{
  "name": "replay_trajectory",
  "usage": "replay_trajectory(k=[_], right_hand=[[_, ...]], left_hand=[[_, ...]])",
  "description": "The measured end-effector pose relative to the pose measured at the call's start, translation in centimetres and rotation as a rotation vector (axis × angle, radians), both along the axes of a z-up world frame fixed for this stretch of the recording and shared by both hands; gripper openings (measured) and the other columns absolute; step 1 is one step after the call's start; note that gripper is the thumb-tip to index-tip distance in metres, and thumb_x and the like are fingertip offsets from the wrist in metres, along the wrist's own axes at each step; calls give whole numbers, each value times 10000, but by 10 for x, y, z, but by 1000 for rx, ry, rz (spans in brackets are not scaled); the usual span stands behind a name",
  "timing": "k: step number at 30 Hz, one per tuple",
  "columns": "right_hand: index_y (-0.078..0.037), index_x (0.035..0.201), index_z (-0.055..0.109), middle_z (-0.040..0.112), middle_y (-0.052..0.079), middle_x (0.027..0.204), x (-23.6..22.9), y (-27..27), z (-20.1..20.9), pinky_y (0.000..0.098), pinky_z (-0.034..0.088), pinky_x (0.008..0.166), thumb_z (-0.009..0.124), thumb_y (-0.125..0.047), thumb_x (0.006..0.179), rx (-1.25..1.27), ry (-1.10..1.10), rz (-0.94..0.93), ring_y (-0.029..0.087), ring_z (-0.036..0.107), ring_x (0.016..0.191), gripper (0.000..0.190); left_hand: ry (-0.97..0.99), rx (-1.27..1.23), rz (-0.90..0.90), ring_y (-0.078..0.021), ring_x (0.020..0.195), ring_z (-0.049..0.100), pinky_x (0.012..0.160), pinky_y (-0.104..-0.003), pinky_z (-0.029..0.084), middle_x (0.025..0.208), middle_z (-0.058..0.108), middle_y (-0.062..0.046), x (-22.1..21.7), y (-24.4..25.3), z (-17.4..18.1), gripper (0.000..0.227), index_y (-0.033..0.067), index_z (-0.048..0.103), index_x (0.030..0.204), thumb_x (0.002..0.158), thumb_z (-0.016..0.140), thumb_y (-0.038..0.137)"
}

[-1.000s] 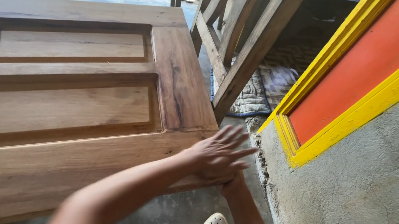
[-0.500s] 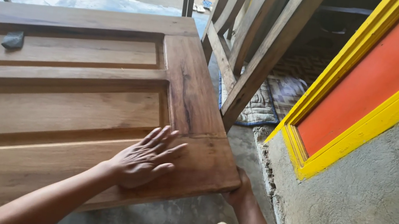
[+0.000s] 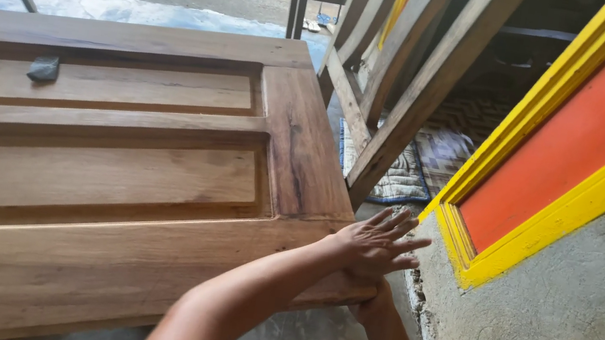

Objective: The person wipes and rubs the surface of a large wooden panel door with their bare hand, moving their palm repeatedly across the panels and rails. At one point they briefly hold a small dark pad or cloth in their hand before resuming rubbing the door surface by hand.

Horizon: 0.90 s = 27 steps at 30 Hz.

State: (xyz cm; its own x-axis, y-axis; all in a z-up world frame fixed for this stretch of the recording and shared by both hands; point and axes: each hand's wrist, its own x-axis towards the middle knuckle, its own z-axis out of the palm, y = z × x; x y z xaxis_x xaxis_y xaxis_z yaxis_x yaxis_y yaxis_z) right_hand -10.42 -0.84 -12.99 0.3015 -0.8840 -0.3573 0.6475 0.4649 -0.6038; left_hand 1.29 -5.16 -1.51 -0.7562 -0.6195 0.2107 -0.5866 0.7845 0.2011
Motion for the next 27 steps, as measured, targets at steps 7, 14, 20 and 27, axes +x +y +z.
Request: replay_trajectory(k=[7, 14, 20, 27], right_hand=[[38, 1342, 544, 654, 206, 1273, -16, -15, -35, 449, 599, 945, 447, -267, 1033, -221, -25, 140, 291, 684, 1123, 445], [86, 1285, 570, 699, 217, 1213, -15, -9, -33, 428, 618, 877, 428, -182, 1008, -373, 8, 166, 287, 719, 1056, 411], [-51, 1385, 513, 629, 157, 1344, -15, -4, -1, 424, 576, 942, 380, -385, 1046, -17, -71, 68, 269, 663, 1164, 494], [-58, 1355, 550, 659, 125, 1316, -37, -18, -43, 383, 577, 931, 663, -272, 872, -727, 468, 97, 217, 657, 1170, 540]], left_hand=[[-28, 111, 112, -366, 1604, -14, 1276, -516, -25, 1724, 144, -154, 172, 92, 61, 709, 197, 259, 1631, 1042, 255, 591], [-28, 129, 101, -376, 1596, -10, 1279, -507, -15, 1712, 116, -203, 161, 73, 48, 719, 192, 239, 1640, 1048, 285, 598], [33, 106, -31, -377, 1584, -12, 1277, -534, -44, 1710, 83, -182, -5, -11, 15, 803, 355, 235, 1629, 945, 167, 770], [34, 5, 1, -380, 1609, 76, 1298, -540, 32, 1716, 191, -172, 37, 9, -2, 770, 332, 272, 1639, 997, 150, 740]])
